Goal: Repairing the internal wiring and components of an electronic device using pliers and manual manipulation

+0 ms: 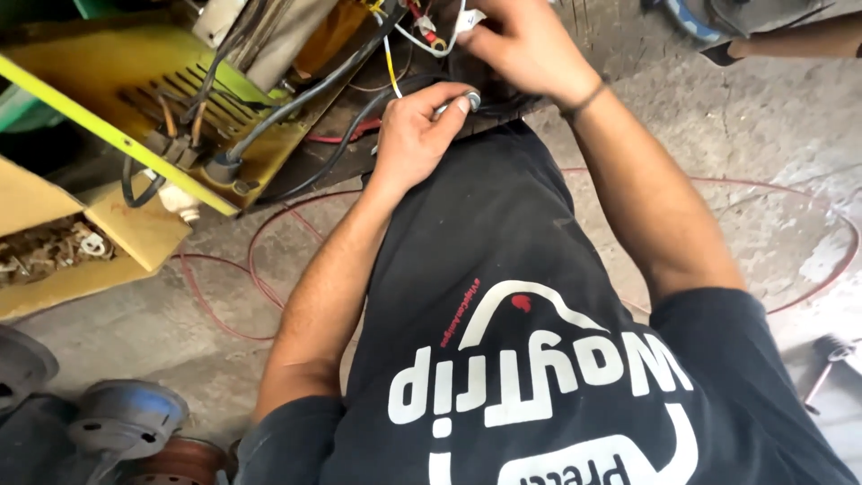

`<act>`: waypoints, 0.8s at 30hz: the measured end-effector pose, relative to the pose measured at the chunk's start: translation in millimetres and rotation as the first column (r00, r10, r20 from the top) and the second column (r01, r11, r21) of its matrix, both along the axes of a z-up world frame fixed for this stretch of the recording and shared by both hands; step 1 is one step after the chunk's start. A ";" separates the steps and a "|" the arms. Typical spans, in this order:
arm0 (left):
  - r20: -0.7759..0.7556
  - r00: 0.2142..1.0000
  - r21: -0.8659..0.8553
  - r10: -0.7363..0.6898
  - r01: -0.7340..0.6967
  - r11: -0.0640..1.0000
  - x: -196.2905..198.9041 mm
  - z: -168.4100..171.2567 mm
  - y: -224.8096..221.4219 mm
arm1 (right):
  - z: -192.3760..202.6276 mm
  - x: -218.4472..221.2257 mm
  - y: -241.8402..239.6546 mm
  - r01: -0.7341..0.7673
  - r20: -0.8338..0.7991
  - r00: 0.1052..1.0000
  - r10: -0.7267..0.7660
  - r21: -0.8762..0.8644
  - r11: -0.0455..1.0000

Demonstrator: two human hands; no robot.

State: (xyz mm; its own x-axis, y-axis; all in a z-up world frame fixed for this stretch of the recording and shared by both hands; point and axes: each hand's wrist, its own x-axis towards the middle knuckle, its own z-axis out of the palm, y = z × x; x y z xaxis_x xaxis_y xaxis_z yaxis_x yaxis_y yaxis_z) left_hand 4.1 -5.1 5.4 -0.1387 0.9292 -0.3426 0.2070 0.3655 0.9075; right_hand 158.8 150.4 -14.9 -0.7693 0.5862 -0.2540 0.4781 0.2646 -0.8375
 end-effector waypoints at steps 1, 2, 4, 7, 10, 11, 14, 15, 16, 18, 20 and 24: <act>-0.003 1.000 -0.002 0.009 -0.009 1.000 1.7 -3.1 -3.3 | -7.5 -9.0 0.5 -0.009 -0.003 1.000 0.009 -0.002 1.000; -0.024 1.000 0.012 0.002 -0.001 1.000 2.0 -6.7 -2.3 | -13.9 -19.9 5.8 -0.025 -0.017 1.000 0.022 -0.200 0.979; -0.054 0.998 0.033 0.011 -0.009 0.999 1.9 -11.0 2.0 | -26.1 -32.4 16.0 -0.063 -0.041 0.998 0.051 -0.382 0.922; -0.078 0.996 -0.057 0.045 -0.049 0.997 5.8 -15.2 3.1 | -33.5 -31.9 20.4 -0.123 -0.114 0.991 0.077 -0.491 0.863; -0.132 0.988 -0.139 0.085 -0.103 0.985 8.2 -16.1 4.8 | -20.4 -27.5 22.5 -0.013 0.064 0.996 0.064 -0.604 0.797; -0.153 0.985 -0.133 0.085 -0.106 0.985 8.5 -15.8 5.9 | -21.9 -23.3 24.9 -0.071 -0.016 0.997 0.078 -0.611 0.788; -0.166 0.979 -0.118 0.115 -0.136 0.984 14.3 -19.4 11.1 | -12.3 -4.9 36.2 -0.202 -0.147 0.979 0.141 -0.589 0.783; -0.157 0.978 -0.109 0.137 -0.155 0.982 16.9 -21.9 14.3 | -7.0 1.7 42.2 -0.265 -0.197 0.963 0.185 -0.561 0.784; -0.155 0.977 -0.107 0.145 -0.163 0.981 20.1 -21.1 16.8 | -7.7 8.1 44.6 -0.270 -0.195 0.962 0.193 -0.560 0.783; -0.168 0.971 -0.125 0.172 -0.194 0.973 23.3 -18.8 25.5 | -7.8 17.3 53.8 -0.264 -0.210 0.961 0.178 -0.517 0.814; -0.156 0.964 -0.136 0.214 -0.235 0.962 30.7 -18.2 27.5 | 0.4 14.3 50.2 -0.280 -0.193 0.958 0.214 -0.448 0.849; -0.178 0.946 -0.217 0.271 -0.306 0.927 39.0 -24.4 36.5 | 5.0 13.0 51.2 -0.327 -0.203 0.937 0.283 -0.230 0.917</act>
State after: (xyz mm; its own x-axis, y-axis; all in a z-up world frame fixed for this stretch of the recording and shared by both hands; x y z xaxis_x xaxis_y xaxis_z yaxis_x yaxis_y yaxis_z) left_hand 43.1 31.4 -19.0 -0.4519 0.7347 -0.5060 0.1800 0.6306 0.7549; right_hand 171.8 201.6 -9.9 -0.9434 0.2479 -0.2203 0.2602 0.1415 -0.9551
